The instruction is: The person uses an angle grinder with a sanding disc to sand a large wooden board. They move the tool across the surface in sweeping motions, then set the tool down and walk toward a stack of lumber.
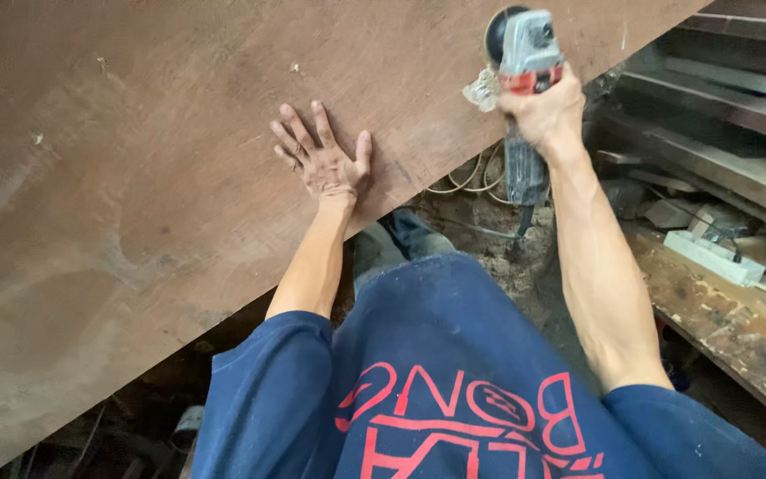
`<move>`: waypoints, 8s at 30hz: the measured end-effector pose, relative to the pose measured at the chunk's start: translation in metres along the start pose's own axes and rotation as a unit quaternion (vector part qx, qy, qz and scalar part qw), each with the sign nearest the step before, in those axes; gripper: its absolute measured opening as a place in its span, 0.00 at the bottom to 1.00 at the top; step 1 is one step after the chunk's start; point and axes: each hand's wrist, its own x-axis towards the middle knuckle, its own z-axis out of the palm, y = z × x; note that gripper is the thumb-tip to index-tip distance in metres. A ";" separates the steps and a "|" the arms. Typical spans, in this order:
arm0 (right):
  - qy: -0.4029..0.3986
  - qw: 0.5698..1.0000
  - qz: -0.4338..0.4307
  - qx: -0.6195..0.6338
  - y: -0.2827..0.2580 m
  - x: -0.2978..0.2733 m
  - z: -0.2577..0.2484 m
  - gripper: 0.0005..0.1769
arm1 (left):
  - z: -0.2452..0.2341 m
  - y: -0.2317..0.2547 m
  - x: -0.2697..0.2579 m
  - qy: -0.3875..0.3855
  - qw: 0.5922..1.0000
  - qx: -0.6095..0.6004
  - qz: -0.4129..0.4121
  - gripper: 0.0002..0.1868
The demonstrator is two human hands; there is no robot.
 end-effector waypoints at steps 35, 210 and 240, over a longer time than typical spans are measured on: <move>0.092 0.994 -0.056 0.020 0.050 -0.021 0.021 0.33 | -0.004 0.002 0.001 -0.001 1.000 0.000 -0.019 0.52; -0.027 0.995 0.092 -0.030 0.062 -0.081 0.051 0.39 | -0.014 0.009 0.001 -0.016 0.999 -0.019 -0.032 0.41; 0.082 0.995 -0.039 0.045 0.056 -0.023 0.012 0.32 | 0.034 0.059 0.045 0.090 0.991 0.009 0.104 0.50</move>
